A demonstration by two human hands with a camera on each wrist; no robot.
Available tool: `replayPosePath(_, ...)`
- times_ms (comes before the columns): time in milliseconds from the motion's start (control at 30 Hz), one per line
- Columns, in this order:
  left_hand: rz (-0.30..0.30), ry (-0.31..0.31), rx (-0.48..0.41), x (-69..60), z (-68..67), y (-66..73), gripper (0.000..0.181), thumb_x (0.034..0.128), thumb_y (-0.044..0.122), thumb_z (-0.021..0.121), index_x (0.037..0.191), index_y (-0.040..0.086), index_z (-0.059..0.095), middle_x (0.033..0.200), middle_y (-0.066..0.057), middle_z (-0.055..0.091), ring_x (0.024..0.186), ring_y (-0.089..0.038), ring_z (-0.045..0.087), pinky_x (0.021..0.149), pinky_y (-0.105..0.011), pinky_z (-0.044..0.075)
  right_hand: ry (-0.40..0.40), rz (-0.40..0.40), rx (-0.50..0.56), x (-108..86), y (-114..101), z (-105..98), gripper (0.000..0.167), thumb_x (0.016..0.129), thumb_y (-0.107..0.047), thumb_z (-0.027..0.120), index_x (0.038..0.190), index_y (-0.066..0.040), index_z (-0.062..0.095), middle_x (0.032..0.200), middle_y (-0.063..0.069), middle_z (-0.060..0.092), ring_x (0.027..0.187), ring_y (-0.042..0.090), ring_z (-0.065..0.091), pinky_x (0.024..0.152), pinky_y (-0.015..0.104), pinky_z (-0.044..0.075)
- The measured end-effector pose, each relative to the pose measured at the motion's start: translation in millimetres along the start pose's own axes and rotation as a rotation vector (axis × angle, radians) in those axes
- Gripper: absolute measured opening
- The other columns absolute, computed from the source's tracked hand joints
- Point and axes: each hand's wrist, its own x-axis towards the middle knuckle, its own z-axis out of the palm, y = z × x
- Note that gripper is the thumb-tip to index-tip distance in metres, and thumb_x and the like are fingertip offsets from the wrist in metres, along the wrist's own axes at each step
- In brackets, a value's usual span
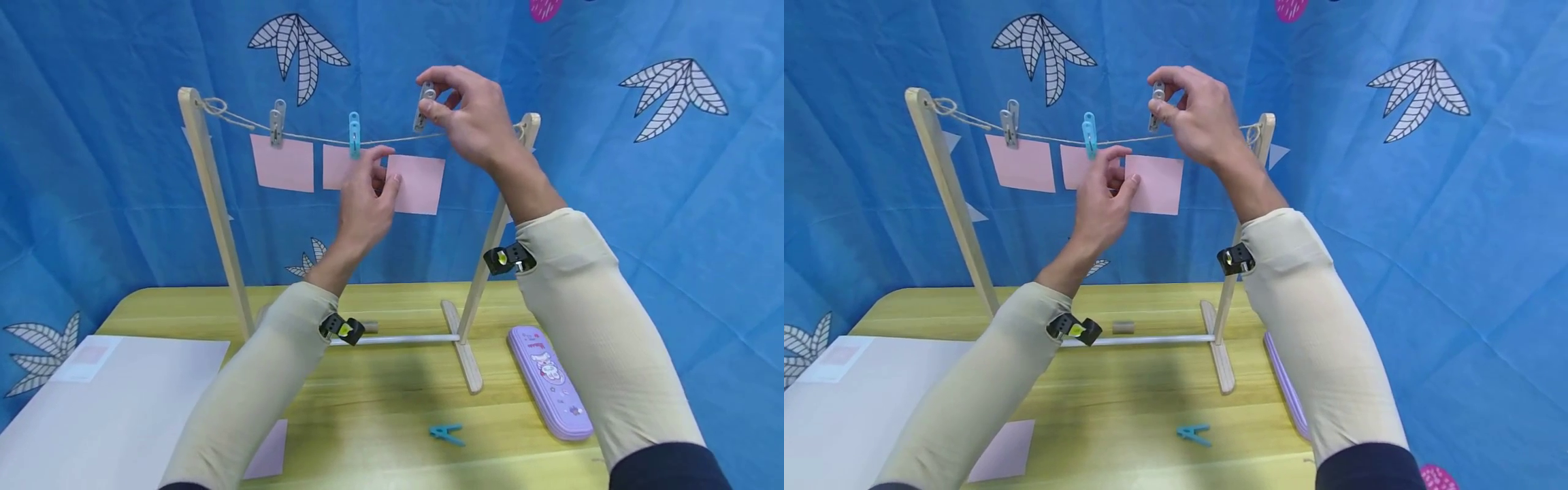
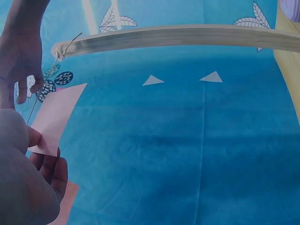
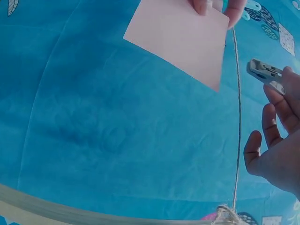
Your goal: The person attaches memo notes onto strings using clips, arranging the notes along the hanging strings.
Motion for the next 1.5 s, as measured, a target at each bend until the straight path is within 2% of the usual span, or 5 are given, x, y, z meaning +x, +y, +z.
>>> replayPosePath(200, -0.039, 0.031, 0.015, 2.2, -1.7, -1.0, 0.035, 0.0972, 0.018, 0.057, 0.132, 0.014, 0.05, 0.094, -0.01, 0.058, 0.082, -0.017, 0.055, 0.07, -0.025, 0.048, -0.024, 0.009, -0.01, 2.2, -2, 5, 0.03, 0.099, -0.026, 0.052, 0.128, -0.02, 0.061, 0.111, -0.002, 0.056, 0.087, 0.012, 0.045, 0.075, 0.022, 0.037)
replayPosePath(400, -0.063, 0.025, 0.03, 3.8, 0.7, 0.3, 0.034, 0.0972, 0.021, 0.058, 0.13, 0.013, 0.051, 0.099, -0.01, 0.062, 0.085, -0.017, 0.057, 0.072, -0.026, 0.049, -0.062, 0.055, 0.002, 3.5, 1, 7, 0.03, 0.1, -0.028, 0.052, 0.128, -0.022, 0.061, 0.11, -0.003, 0.055, 0.085, 0.013, 0.045, 0.074, 0.024, 0.038)
replayPosePath(833, -0.138, 0.06, -0.039, 2.4, 4.0, -0.6, 0.027, 0.0987, 0.022, 0.055, 0.123, 0.01, 0.052, 0.103, -0.009, 0.065, 0.09, -0.016, 0.059, 0.075, -0.026, 0.05, -0.104, 0.082, -0.019, 1.1, 5, 9, 0.029, 0.099, -0.03, 0.053, 0.124, -0.022, 0.064, 0.108, -0.003, 0.059, 0.084, 0.014, 0.046, 0.068, 0.027, 0.037)
replayPosePath(1200, -0.128, 0.1, -0.076, 2.6, 7.2, -2.4, 0.026, 0.0986, 0.022, 0.056, 0.121, 0.009, 0.052, 0.105, -0.008, 0.065, 0.09, -0.014, 0.058, 0.074, -0.023, 0.046, -0.131, 0.099, -0.004, -0.7, 8, 9, 0.029, 0.098, -0.032, 0.054, 0.124, -0.023, 0.064, 0.113, -0.003, 0.061, 0.085, 0.014, 0.046, 0.068, 0.027, 0.037)
replayPosePath(1500, -0.105, 0.122, -0.086, 3.5, 8.2, -4.2, 0.025, 0.0979, 0.022, 0.057, 0.118, 0.008, 0.052, 0.105, -0.008, 0.067, 0.089, -0.014, 0.06, 0.074, -0.022, 0.047, -0.162, 0.057, -0.043, -1.8, 10, 8, 0.031, 0.099, -0.03, 0.052, 0.127, -0.022, 0.062, 0.117, -0.001, 0.061, 0.082, 0.016, 0.046, 0.066, 0.028, 0.037)
